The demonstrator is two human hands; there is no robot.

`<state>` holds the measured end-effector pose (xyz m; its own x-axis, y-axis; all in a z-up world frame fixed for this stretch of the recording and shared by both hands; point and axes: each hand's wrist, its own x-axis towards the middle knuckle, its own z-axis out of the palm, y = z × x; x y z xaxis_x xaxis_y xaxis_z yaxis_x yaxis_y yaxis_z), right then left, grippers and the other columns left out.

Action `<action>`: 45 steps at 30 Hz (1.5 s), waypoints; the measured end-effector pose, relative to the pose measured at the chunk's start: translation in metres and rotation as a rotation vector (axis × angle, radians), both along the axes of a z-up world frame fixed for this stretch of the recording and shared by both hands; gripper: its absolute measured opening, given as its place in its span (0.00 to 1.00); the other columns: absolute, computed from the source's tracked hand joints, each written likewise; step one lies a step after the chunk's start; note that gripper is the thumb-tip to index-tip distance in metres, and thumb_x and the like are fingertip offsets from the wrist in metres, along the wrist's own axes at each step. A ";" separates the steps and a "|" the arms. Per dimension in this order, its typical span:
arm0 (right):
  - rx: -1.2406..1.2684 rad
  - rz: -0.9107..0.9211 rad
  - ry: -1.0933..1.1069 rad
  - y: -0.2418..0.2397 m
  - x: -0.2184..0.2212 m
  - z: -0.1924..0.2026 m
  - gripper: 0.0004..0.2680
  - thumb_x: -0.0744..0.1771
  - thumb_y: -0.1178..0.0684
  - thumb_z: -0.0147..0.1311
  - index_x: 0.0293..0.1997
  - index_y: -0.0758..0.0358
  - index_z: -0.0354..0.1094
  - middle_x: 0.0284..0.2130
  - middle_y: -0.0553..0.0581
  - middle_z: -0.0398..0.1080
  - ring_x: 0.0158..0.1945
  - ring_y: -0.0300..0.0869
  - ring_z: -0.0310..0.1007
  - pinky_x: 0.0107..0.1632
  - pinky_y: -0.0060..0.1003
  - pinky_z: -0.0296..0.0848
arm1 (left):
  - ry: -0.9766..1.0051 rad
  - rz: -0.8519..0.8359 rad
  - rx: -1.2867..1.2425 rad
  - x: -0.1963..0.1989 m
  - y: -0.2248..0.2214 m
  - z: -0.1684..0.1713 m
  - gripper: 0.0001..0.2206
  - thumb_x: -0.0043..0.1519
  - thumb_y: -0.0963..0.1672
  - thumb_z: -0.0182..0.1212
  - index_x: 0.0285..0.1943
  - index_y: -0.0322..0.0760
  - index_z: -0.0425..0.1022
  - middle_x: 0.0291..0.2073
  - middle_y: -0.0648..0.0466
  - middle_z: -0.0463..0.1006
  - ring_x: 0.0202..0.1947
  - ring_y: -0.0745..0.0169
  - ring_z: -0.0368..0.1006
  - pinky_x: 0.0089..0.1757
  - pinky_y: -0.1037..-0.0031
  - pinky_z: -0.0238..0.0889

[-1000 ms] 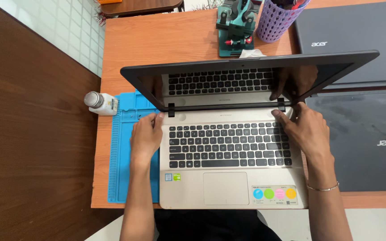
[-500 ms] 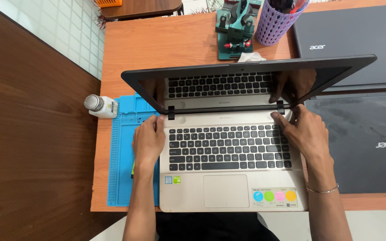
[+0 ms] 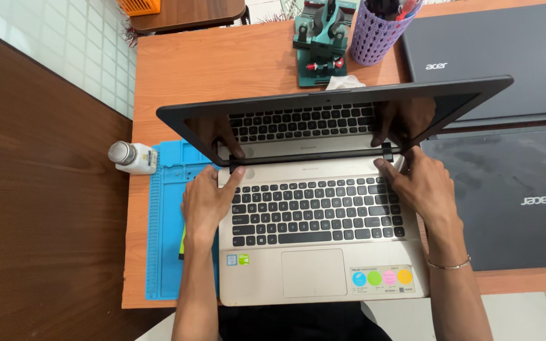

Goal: The person works on the internal components of an open laptop using a screwdriver. They handle a circuit board, a cooling fan, and various small screws before placing the keyboard assembly back onto the base and testing the keys.

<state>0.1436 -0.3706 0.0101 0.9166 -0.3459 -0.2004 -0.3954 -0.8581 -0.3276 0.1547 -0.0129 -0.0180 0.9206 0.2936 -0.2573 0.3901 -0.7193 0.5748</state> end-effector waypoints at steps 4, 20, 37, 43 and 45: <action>0.011 -0.018 0.022 -0.001 0.002 0.001 0.24 0.64 0.31 0.60 0.49 0.68 0.71 0.37 0.72 0.77 0.43 0.63 0.78 0.47 0.56 0.75 | -0.034 -0.008 0.011 0.002 0.000 -0.002 0.30 0.55 0.61 0.67 0.22 0.33 0.65 0.13 0.51 0.66 0.19 0.54 0.65 0.26 0.59 0.59; -0.037 0.006 0.016 0.001 0.008 -0.003 0.27 0.64 0.27 0.59 0.47 0.71 0.71 0.34 0.75 0.76 0.42 0.66 0.77 0.47 0.58 0.74 | 0.055 -0.066 0.146 0.000 -0.010 0.019 0.35 0.54 0.65 0.60 0.37 0.27 0.77 0.27 0.36 0.81 0.38 0.34 0.79 0.42 0.48 0.70; -0.050 -0.023 0.004 0.001 0.005 -0.009 0.27 0.64 0.27 0.59 0.41 0.71 0.70 0.33 0.74 0.76 0.41 0.66 0.78 0.46 0.58 0.75 | -0.017 -0.015 -0.086 -0.011 0.010 -0.013 0.23 0.62 0.56 0.59 0.40 0.32 0.78 0.26 0.47 0.81 0.30 0.50 0.78 0.36 0.57 0.68; -0.052 -0.014 0.005 -0.001 0.005 -0.012 0.27 0.64 0.26 0.58 0.44 0.69 0.71 0.35 0.75 0.76 0.43 0.68 0.77 0.48 0.59 0.74 | -0.151 -0.093 -0.185 -0.011 0.024 -0.022 0.20 0.69 0.50 0.54 0.34 0.26 0.73 0.24 0.41 0.75 0.26 0.40 0.71 0.34 0.56 0.64; -0.066 0.000 0.001 -0.002 0.005 -0.014 0.27 0.64 0.26 0.58 0.45 0.68 0.71 0.35 0.75 0.76 0.43 0.68 0.77 0.48 0.59 0.74 | -0.139 -0.084 -0.112 -0.009 0.023 -0.022 0.20 0.68 0.50 0.54 0.33 0.28 0.75 0.24 0.42 0.76 0.28 0.41 0.72 0.34 0.56 0.63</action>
